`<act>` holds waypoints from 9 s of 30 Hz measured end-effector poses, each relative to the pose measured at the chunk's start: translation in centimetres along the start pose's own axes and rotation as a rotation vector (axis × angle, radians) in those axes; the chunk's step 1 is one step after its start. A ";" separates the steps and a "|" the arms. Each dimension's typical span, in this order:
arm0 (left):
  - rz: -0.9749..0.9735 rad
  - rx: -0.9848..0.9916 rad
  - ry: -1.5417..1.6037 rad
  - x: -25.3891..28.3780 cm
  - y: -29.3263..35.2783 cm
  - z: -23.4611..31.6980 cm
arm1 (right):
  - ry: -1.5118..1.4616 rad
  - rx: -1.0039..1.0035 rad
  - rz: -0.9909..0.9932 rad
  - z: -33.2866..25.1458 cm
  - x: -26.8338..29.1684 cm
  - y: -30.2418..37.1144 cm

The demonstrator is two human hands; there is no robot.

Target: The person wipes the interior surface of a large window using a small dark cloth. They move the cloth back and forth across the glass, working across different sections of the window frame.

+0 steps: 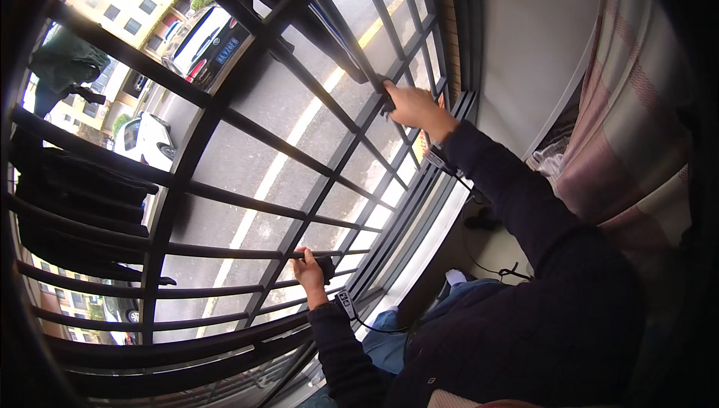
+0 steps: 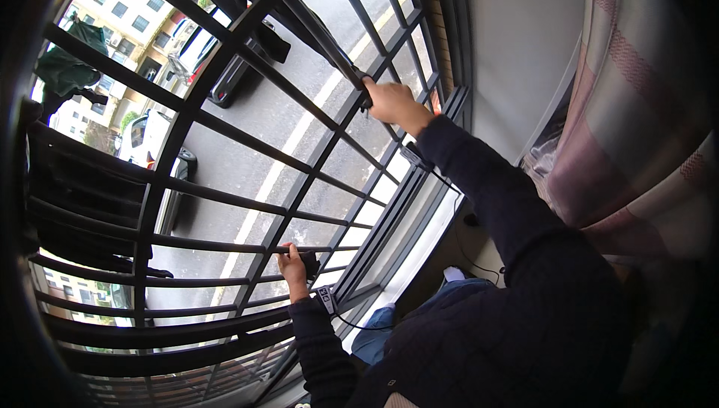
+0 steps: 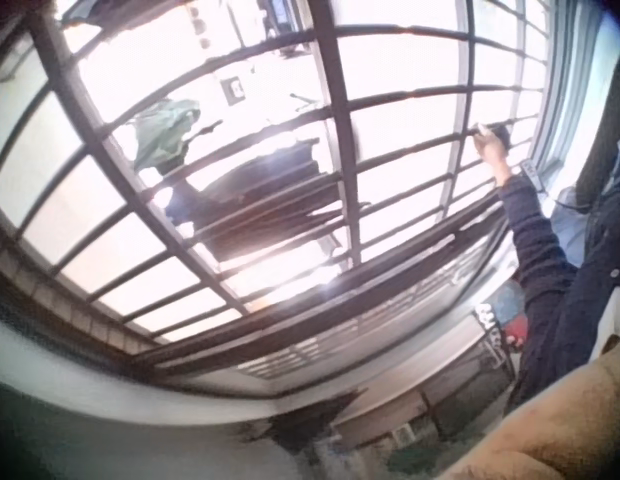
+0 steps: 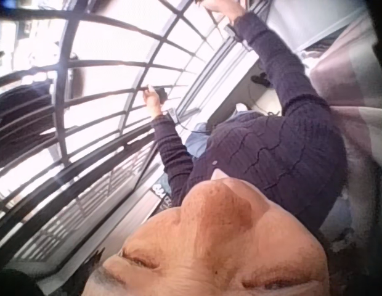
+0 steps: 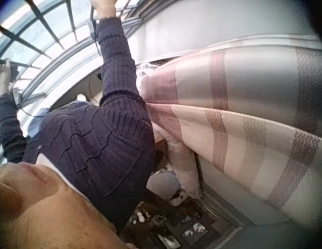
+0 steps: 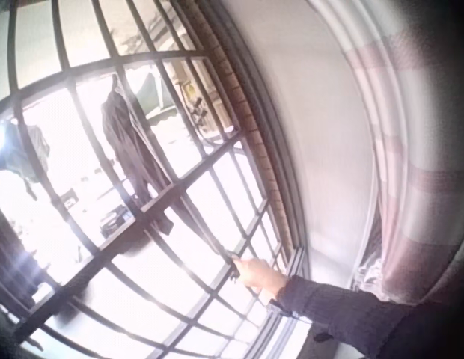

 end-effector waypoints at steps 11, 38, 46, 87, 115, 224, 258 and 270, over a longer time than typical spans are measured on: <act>0.032 0.020 0.013 -0.7 -0.5 -1.3 | 0.065 0.005 0.082 -0.8 -1.3 0.9; 0.016 0.033 -0.062 -0.1 0.1 0.1 | 0.376 0.073 0.091 4.2 3.5 -1.6; -0.017 0.035 -0.017 0.0 0.3 0.4 | 0.548 0.112 0.214 2.3 1.6 -5.4; -0.057 0.133 0.070 -1.0 0.1 -1.5 | 0.162 -0.348 0.210 14.7 8.2 -5.1; -0.071 0.132 0.210 -0.7 0.1 -1.1 | 0.345 -0.237 0.217 17.9 11.0 -12.9; -0.033 0.144 0.049 -0.3 1.3 2.4 | 0.180 -0.378 -0.051 33.8 -10.3 -7.5; -0.031 0.132 0.106 -0.1 1.1 1.4 | 0.486 -0.075 0.028 28.0 -15.2 -8.1; -0.037 0.114 0.144 -0.3 1.1 1.2 | -0.038 -0.402 -0.241 25.0 -16.3 -1.5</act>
Point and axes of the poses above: each hand's wrist, its own y-axis away from the middle knuckle, its own x-axis out of the back of the hand, z = x × y, the point moved 6 cm from there along -y, towards the middle knuckle, and after that the axes turned 11 degrees about -y, right-handed, at the moved point
